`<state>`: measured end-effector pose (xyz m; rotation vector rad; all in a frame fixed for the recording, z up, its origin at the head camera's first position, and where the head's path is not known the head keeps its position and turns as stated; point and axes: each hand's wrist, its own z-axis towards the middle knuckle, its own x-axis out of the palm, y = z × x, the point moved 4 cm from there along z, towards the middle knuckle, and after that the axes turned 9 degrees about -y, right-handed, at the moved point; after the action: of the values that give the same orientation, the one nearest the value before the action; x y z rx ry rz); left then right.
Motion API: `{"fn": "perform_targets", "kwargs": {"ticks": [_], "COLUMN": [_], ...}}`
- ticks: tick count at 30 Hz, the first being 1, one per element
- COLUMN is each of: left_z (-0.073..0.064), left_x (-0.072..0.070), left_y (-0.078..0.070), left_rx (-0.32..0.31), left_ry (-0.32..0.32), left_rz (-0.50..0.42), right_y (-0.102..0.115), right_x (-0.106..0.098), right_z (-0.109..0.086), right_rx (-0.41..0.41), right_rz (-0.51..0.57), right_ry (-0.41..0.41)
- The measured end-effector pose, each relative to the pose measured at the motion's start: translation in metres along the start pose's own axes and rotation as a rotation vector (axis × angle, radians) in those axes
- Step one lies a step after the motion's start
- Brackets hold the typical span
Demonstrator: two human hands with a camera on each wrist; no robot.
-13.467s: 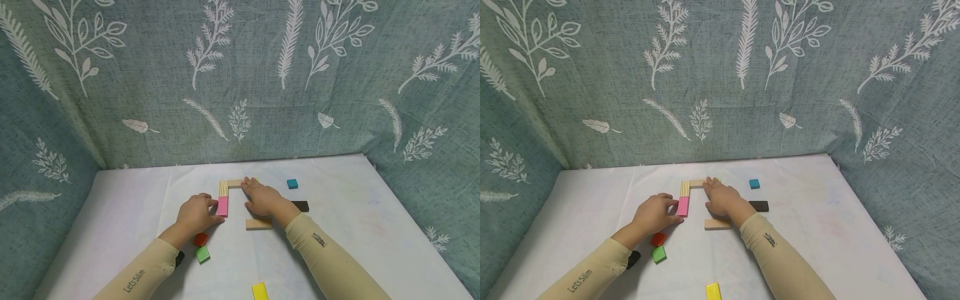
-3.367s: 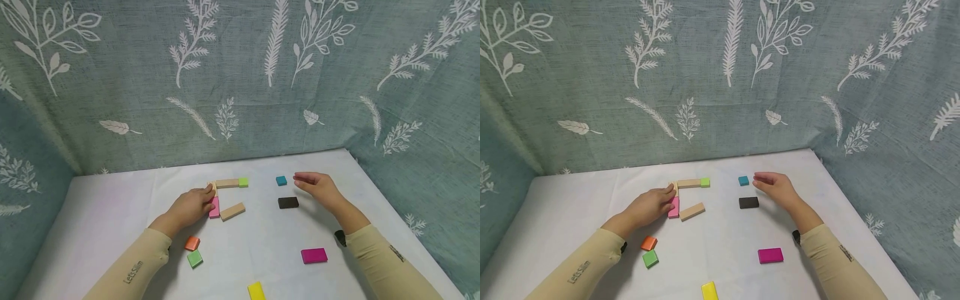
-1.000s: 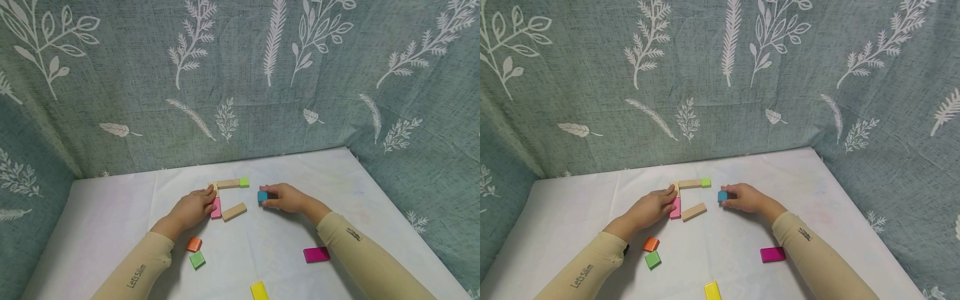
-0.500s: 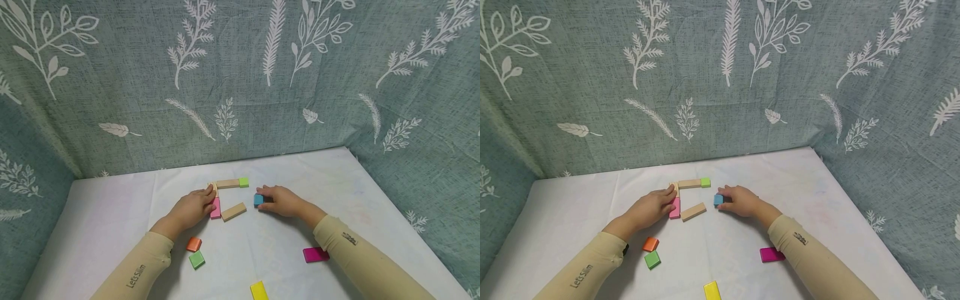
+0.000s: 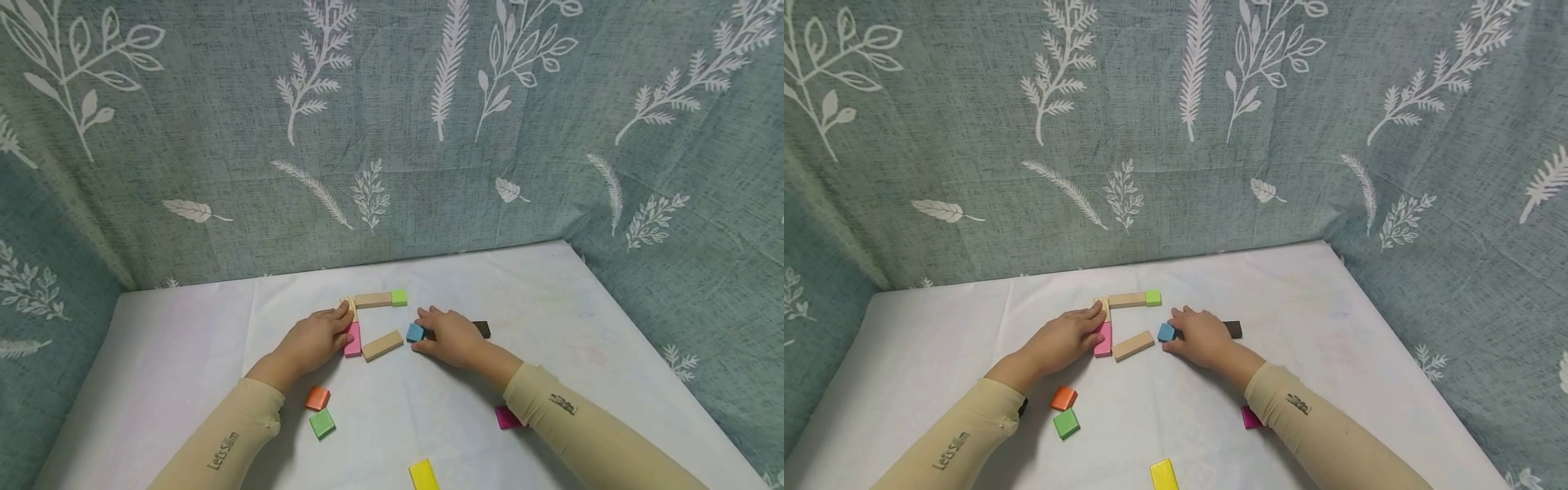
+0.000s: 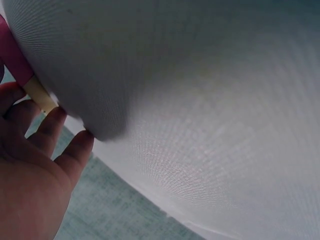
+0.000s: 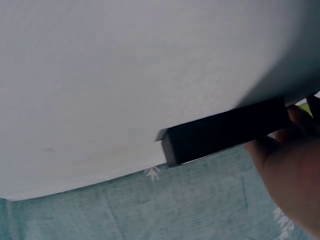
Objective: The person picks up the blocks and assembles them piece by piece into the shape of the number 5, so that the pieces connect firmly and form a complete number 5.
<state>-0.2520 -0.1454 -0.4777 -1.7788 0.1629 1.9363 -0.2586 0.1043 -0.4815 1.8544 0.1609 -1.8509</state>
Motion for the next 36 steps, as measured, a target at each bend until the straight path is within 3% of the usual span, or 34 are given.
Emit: {"fn": "perform_targets", "kwargs": {"ticks": [18, 23, 27, 31, 36], "left_z": [0.0, 0.0, 0.002, 0.003, 0.0], "left_x": [-0.001, 0.0, 0.002, 0.002, 0.001], "left_y": [-0.001, -0.002, -0.004, -0.005, 0.0], "left_rx": [0.01, 0.017, 0.025, 0.027, 0.013], "left_ry": [-0.007, -0.004, -0.005, -0.001, 0.007], "left_rz": [0.011, 0.013, 0.02, 0.013, 0.009], "right_y": [0.013, 0.006, -0.018, -0.062, -0.109], "right_x": [0.003, -0.006, -0.027, -0.042, -0.042], "right_z": [-0.003, -0.005, -0.014, -0.028, -0.038], "right_rx": [-0.051, 0.006, 0.063, 0.067, 0.072], "right_rz": [-0.157, -0.119, 0.026, 0.167, 0.28], "right_ry": [-0.079, -0.067, -0.055, -0.037, 0.019]}}
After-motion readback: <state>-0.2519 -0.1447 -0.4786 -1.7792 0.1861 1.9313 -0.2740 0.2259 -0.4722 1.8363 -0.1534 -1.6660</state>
